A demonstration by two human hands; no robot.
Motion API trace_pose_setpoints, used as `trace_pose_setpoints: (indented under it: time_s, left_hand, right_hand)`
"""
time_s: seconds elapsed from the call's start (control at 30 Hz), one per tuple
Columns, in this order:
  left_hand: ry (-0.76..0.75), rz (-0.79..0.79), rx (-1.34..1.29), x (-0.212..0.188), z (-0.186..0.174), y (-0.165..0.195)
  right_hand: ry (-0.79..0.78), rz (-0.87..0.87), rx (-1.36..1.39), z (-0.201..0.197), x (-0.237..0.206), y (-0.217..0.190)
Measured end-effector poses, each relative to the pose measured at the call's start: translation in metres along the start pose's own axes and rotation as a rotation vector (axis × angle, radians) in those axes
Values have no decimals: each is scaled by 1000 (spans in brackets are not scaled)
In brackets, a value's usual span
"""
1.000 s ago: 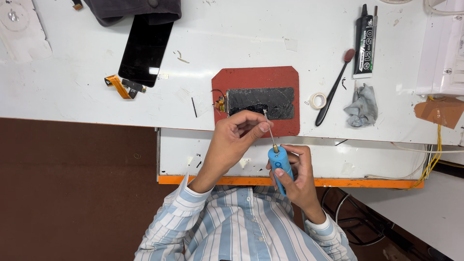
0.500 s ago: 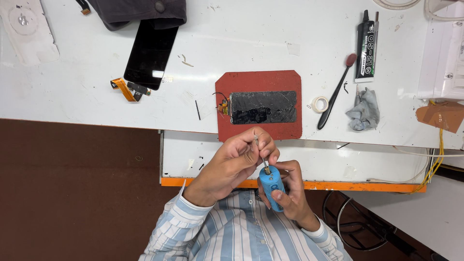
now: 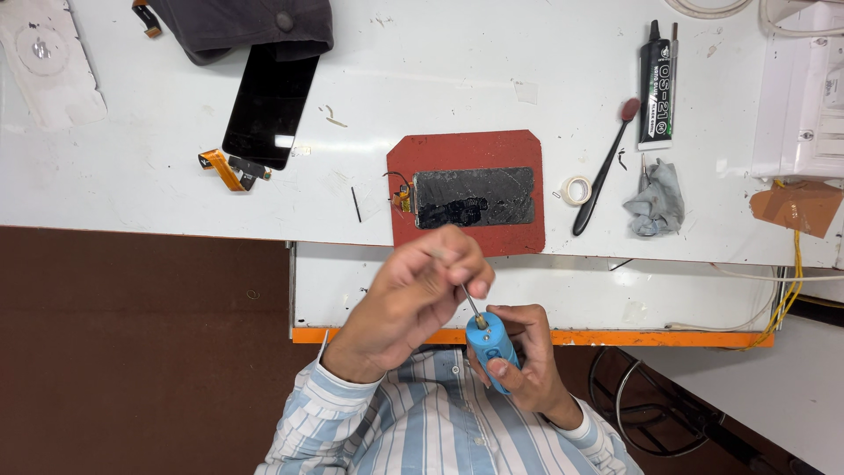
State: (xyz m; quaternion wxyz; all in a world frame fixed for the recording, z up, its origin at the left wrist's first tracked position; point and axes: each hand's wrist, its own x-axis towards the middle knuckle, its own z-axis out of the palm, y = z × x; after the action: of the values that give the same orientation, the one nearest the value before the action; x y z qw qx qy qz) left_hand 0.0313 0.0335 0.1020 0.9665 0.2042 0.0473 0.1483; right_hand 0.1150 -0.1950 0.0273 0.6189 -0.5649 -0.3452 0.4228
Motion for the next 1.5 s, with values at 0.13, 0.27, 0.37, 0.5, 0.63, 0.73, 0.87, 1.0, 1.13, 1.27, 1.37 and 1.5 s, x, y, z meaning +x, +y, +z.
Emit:
trace_pose_setpoints:
  time_s: [0.13, 0.27, 0.37, 0.5, 0.63, 0.73, 0.87, 1.0, 1.13, 1.27, 1.37, 1.5]
  left_hand:
    - [150, 518, 328, -10, -8, 42]
    - [527, 584, 894, -3, -24, 58]
    - [818, 316, 1484, 18, -37, 59]
    - [732, 493, 2205, 30, -49, 55]
    - [345, 655, 2102, 19, -56, 33]
    - [-34, 587, 2072, 10, -61, 11]
    - [-102, 512, 2157, -2, -68, -8]
    - [-121, 520, 2200, -8, -75, -14]
    - [-126, 495, 2209, -9, -80, -20]
    - [-120, 472, 2211, -9, -81, -24]
    - [-119, 446, 2189, -11, -82, -25]
    - [-118, 441, 2210, -12, -82, -24]
  right_hand:
    - [-19, 73, -62, -2, -1, 12]
    - [38, 58, -140, -7, 7, 13]
    - [106, 110, -108, -12, 14, 5]
    - [199, 325, -208, -11, 21, -5]
    - [182, 496, -215, -6, 24, -8]
    - [169, 531, -151, -2, 26, -7]
    - [199, 574, -108, 3, 26, -5]
    - [185, 558, -125, 5, 26, -5]
    - [203, 566, -106, 7, 28, -5]
    - [202, 554, -69, 8, 28, -6]
    - [189, 556, -83, 10, 28, -7]
    - [221, 586, -31, 13, 27, -6]
